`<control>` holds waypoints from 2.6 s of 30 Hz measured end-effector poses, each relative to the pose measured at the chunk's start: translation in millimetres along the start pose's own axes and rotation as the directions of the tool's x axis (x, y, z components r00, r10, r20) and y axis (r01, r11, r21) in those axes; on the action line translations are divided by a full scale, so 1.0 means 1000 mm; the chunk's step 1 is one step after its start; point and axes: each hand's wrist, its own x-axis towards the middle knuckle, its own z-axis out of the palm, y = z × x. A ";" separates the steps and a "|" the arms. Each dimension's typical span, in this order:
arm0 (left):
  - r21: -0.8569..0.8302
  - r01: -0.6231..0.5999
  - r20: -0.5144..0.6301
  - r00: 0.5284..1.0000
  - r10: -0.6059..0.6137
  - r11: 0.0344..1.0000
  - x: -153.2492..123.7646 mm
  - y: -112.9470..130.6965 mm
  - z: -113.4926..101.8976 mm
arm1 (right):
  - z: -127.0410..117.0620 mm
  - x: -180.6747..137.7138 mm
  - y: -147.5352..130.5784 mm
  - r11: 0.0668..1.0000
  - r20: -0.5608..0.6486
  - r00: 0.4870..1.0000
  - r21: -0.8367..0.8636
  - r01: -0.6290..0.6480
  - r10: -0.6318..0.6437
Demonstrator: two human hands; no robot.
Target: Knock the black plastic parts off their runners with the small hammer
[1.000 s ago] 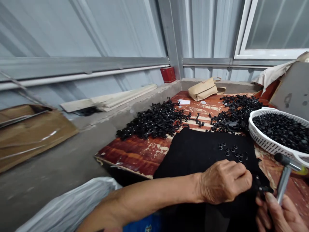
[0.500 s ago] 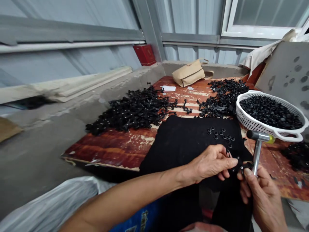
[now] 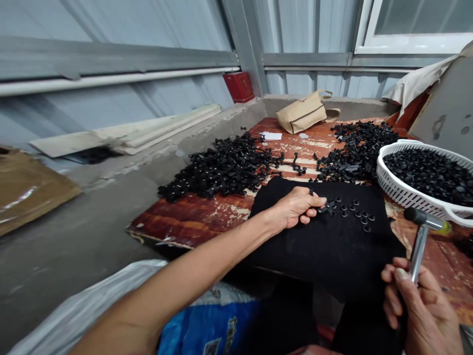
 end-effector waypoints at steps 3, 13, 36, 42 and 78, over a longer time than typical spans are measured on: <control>0.045 0.026 -0.049 0.999 -0.024 0.999 0.008 0.004 -0.002 | -0.002 0.001 0.003 1.000 0.009 1.000 -0.002 -0.014 0.014; 0.134 -0.007 0.040 0.999 0.002 0.991 0.017 0.005 -0.006 | 0.002 -0.002 0.000 0.998 -0.008 0.999 -0.045 -0.047 0.047; 0.583 -0.414 0.435 0.886 0.161 0.699 0.037 0.009 -0.010 | 0.023 -0.014 -0.013 0.996 -0.120 0.992 -0.066 -0.054 0.045; 0.508 -0.184 0.363 0.932 -0.016 0.842 0.021 0.016 -0.011 | 0.021 -0.013 -0.013 0.994 -0.112 0.991 -0.079 -0.079 0.070; 0.134 0.086 0.050 0.994 -0.093 0.987 0.015 0.001 -0.007 | 0.020 -0.014 -0.013 0.995 -0.112 0.993 -0.087 -0.057 0.047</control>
